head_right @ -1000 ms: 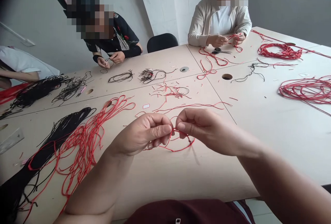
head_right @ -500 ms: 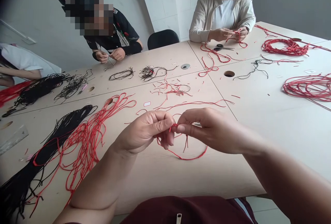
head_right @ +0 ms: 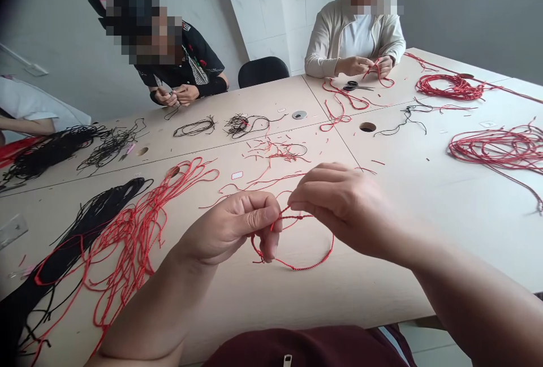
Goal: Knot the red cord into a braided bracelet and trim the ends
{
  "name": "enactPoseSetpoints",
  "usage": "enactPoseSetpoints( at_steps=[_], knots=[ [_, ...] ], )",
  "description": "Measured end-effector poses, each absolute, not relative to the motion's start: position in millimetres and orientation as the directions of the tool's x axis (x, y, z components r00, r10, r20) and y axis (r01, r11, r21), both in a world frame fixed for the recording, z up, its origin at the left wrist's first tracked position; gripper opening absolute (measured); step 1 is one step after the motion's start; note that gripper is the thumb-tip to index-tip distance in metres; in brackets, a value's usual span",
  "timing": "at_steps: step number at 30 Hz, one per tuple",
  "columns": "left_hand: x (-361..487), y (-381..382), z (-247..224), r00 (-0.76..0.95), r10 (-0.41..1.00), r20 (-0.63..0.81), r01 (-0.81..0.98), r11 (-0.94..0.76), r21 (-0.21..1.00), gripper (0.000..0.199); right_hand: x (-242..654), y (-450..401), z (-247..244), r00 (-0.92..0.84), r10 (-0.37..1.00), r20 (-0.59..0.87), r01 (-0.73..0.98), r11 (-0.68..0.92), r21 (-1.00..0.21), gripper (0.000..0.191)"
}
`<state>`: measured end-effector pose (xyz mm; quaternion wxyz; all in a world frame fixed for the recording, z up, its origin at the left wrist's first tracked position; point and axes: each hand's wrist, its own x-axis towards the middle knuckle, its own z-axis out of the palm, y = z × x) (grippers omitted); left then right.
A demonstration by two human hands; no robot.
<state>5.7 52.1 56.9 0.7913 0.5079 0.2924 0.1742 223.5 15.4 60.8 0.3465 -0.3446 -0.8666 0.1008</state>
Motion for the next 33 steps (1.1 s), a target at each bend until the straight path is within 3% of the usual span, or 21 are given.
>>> enactPoseSetpoints(
  at_steps=[2,4,11,17,20,24,27,29,33],
  knots=[
    [6,51,58,0.753,0.601,-0.267,0.0,0.407,0.914,0.039,224,16,61,-0.543,0.583,0.604,0.592,0.776,-0.216,0.023],
    [6,49,58,0.736,0.626,-0.258,-0.012,0.393,0.919,0.039,224,16,60,-0.548,0.537,0.641,0.632,0.768,-0.103,0.023],
    [6,46,58,0.709,0.661,-0.247,-0.016,0.365,0.931,0.04,229,16,58,-0.547,0.439,0.713,0.658,0.752,0.043,0.021],
    [4,48,59,0.707,0.669,-0.228,-0.045,0.364,0.93,0.039,253,16,61,-0.47,0.396,0.788,0.78,0.604,0.162,0.02],
    [7,48,56,0.727,0.651,-0.219,-0.08,0.397,0.914,0.038,257,18,59,-0.443,0.446,0.778,0.789,0.605,0.103,0.018],
    [8,48,52,0.677,0.71,-0.197,-0.193,0.429,0.882,0.034,239,13,52,-0.303,0.606,0.735,0.84,0.534,-0.095,0.016],
    [9,46,51,0.628,0.758,-0.173,-0.253,0.41,0.876,0.028,214,-3,49,-0.123,0.651,0.749,0.843,0.466,-0.267,0.008],
    [9,44,52,0.599,0.787,-0.15,-0.277,0.379,0.883,0.021,197,-12,46,-0.17,0.697,0.697,0.78,0.527,-0.336,0.008],
    [11,40,53,0.537,0.837,-0.102,-0.271,0.286,0.919,0.012,177,-13,34,-0.247,0.707,0.663,0.761,0.565,-0.319,0.013]
  ],
)
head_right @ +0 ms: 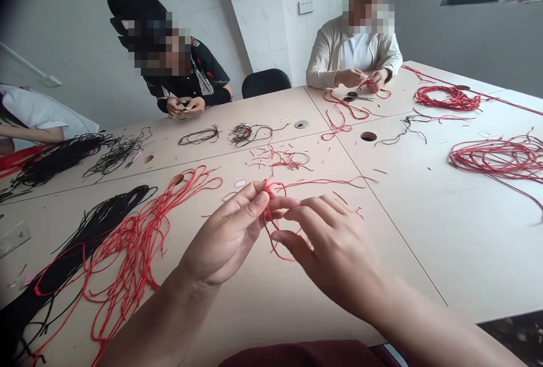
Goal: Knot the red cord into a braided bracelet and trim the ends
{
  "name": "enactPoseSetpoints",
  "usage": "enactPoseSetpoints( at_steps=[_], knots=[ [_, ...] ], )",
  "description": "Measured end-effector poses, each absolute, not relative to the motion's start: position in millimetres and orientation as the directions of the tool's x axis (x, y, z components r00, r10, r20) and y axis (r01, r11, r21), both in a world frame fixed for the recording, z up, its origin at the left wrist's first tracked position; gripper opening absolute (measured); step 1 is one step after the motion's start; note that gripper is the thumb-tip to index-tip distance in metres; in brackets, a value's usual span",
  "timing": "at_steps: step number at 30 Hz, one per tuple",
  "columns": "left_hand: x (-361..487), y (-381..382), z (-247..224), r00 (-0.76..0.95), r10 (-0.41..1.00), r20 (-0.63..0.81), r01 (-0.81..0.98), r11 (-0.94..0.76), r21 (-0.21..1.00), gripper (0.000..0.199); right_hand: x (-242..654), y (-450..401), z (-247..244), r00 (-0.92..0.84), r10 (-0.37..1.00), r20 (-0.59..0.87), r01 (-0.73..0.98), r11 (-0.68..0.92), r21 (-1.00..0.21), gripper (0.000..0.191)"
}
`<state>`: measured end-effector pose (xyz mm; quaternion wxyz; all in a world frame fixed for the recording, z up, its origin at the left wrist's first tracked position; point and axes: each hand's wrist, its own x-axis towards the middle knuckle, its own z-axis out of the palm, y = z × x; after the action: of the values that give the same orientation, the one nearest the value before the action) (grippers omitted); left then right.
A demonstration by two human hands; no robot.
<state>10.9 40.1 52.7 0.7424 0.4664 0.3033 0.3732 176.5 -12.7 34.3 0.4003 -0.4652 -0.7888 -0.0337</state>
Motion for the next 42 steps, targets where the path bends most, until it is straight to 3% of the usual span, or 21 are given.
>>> enactPoseSetpoints(
  at_steps=[4,10,16,19,21,24,27,32,35,38,40,42],
  knots=[
    [14,38,51,0.498,0.865,-0.066,-0.28,0.233,0.931,0.014,170,-5,27,-0.259,0.713,0.652,0.747,0.576,-0.334,0.019],
    [18,35,52,0.525,0.828,-0.198,-0.353,0.423,0.834,0.013,163,-14,32,-0.308,0.739,0.599,0.567,0.649,-0.508,0.026],
    [14,38,53,0.473,0.869,-0.145,-0.401,0.359,0.843,0.013,156,-27,25,-0.397,0.783,0.479,0.47,0.622,-0.626,0.03],
    [10,42,54,0.522,0.845,-0.115,-0.331,0.325,0.886,0.005,168,-27,26,-0.354,0.811,0.466,0.5,0.585,-0.639,0.028],
    [7,43,56,0.57,0.816,-0.097,-0.217,0.263,0.94,0.015,183,-24,32,-0.232,0.817,0.527,0.558,0.556,-0.616,0.013],
    [4,42,58,0.66,0.739,-0.139,-0.012,0.195,0.981,0.023,202,-16,44,-0.147,0.795,0.589,0.608,0.542,-0.58,0.031],
    [4,40,58,0.724,0.669,-0.167,0.032,0.209,0.977,0.028,207,-7,53,-0.321,0.864,0.388,0.46,0.5,-0.734,0.032],
    [3,43,59,0.704,0.698,-0.131,-0.096,0.276,0.956,0.03,206,7,56,-0.454,0.887,-0.088,0.297,0.057,-0.953,0.032],
    [1,51,60,0.736,0.654,-0.174,-0.108,0.367,0.924,0.031,215,15,60,-0.448,0.888,-0.103,0.045,-0.093,-0.995,0.037],
    [-1,62,58,0.716,0.67,-0.196,-0.139,0.412,0.9,0.029,232,18,73,-0.28,0.958,-0.058,-0.202,-0.118,-0.972,0.028],
    [-1,68,54,0.693,0.689,-0.213,-0.153,0.429,0.89,0.026,244,16,81,-0.139,0.989,-0.05,-0.287,-0.088,-0.954,0.022],
    [-1,71,50,0.677,0.698,-0.234,-0.154,0.445,0.882,0.022,256,10,85,-0.042,0.998,-0.037,-0.261,-0.047,-0.964,0.022]
  ],
)
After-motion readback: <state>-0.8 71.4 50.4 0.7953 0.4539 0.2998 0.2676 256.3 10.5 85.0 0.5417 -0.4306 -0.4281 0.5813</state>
